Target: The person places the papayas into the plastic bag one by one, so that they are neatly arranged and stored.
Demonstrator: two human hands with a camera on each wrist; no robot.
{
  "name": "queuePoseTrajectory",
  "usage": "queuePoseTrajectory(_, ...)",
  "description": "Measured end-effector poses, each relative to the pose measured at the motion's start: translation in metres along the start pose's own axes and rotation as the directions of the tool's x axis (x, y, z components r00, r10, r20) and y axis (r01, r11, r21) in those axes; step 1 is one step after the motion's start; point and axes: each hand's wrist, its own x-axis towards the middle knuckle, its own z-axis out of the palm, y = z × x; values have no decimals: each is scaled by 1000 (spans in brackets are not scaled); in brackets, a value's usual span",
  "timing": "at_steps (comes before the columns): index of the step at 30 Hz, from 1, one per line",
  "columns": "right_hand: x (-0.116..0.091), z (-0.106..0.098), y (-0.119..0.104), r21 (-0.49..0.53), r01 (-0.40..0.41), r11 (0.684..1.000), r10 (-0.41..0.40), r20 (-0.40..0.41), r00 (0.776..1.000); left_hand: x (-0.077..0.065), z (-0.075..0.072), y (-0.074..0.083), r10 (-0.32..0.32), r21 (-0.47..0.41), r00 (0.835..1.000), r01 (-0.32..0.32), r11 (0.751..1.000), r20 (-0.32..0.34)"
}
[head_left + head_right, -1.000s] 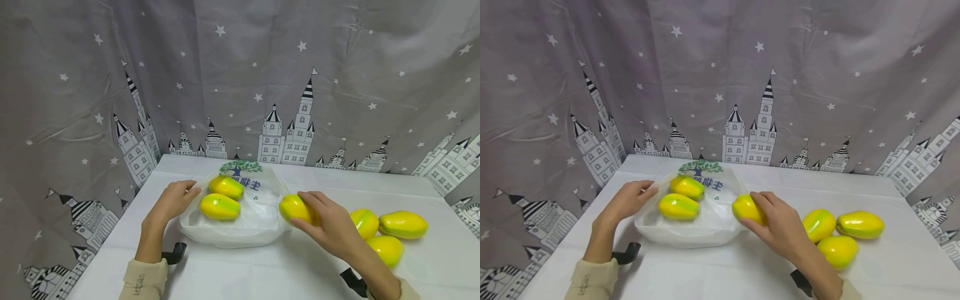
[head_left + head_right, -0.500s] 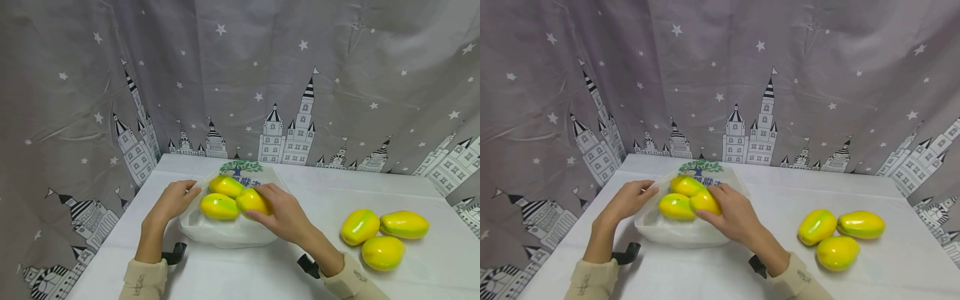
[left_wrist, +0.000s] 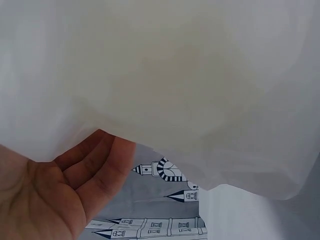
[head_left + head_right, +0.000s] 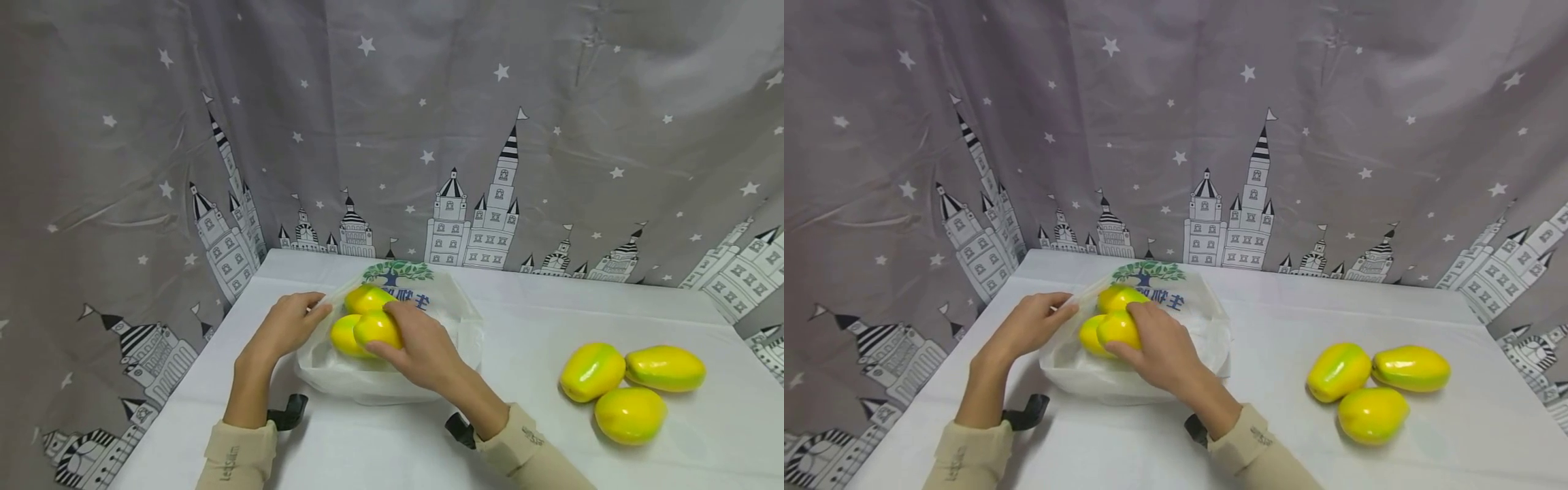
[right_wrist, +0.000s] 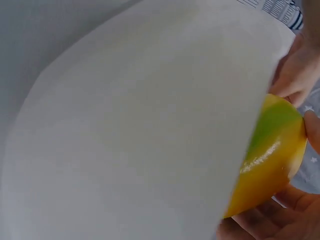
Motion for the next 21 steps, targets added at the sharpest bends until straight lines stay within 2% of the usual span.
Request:
queuePoseTrajectory(5, 6, 10, -2, 2, -15, 1000, 15, 33, 999, 0, 0, 1, -3, 3, 1000, 3, 1000, 2)
queuePoseTrajectory(11, 7, 22, -7, -15, -6, 1000, 6, 36, 999, 1, 0, 2, 12, 8, 1000, -12, 1000, -5)
queuePoseTrajectory(21, 4, 39, -19, -44, -2, 999, 6, 87, 996, -1, 0, 2, -15, 5, 1000, 15, 1000, 4)
